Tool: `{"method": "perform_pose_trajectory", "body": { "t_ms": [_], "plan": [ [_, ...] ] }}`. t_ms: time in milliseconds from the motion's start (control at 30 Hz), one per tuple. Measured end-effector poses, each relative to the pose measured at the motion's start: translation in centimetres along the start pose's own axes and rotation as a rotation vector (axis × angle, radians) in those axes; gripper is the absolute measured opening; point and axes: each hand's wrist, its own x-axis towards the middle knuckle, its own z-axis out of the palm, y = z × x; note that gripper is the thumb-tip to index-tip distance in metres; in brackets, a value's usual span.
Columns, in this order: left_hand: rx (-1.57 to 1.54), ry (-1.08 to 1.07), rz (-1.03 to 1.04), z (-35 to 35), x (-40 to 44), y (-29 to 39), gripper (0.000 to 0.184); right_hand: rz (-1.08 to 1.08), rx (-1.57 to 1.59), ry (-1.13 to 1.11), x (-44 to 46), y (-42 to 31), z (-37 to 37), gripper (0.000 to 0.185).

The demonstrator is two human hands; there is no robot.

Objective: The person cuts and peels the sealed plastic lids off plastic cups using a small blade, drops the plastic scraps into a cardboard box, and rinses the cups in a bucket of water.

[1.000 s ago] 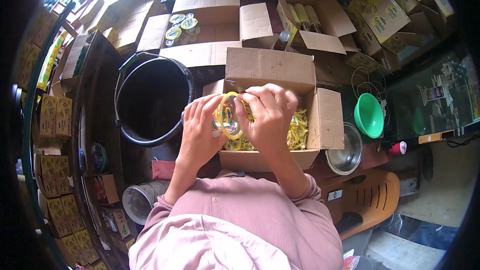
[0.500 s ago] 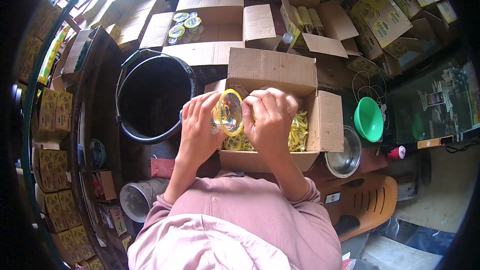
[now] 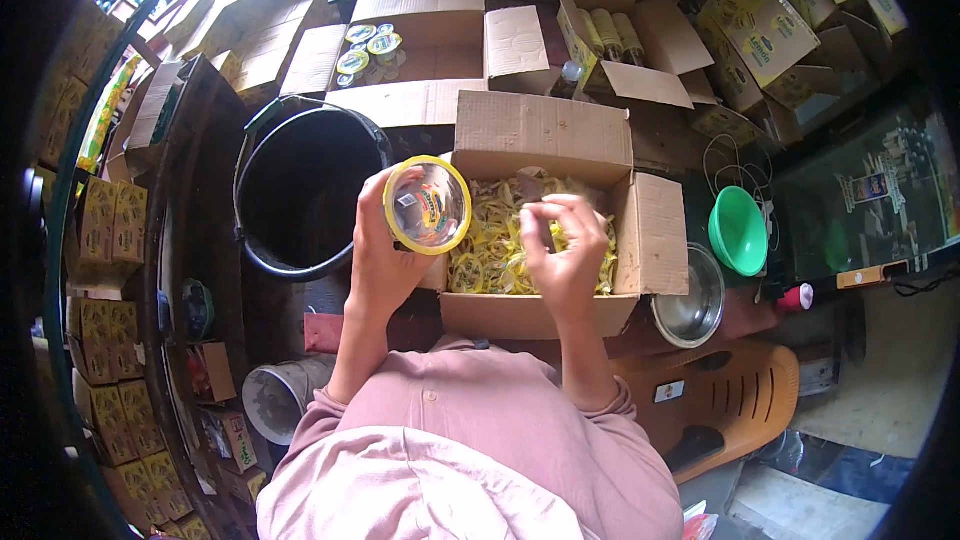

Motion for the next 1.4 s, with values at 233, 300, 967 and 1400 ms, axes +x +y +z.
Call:
{"method": "perform_pose_trajectory", "body": {
  "t_ms": [233,300,967,1400],
  "plan": [
    [-0.324,0.001,-0.095,-0.3,-1.2,-0.4,0.074,0.274,-0.011,0.184,-2.8,5.5,-3.9,0.012],
    [-0.411,-0.013,-0.151,-0.2,-1.8,-0.5,0.073,0.300,0.036,0.402,-4.2,10.1,-6.4,0.013],
    [-0.483,-0.002,-0.540,6.6,-3.9,3.8,0.056,0.869,-0.799,-0.031,-12.0,36.2,-17.6,0.029],
    [-0.428,0.059,-0.579,7.0,-5.3,5.0,0.058,1.255,-0.275,0.358,-11.7,39.6,-17.9,0.039]
  ]
}}
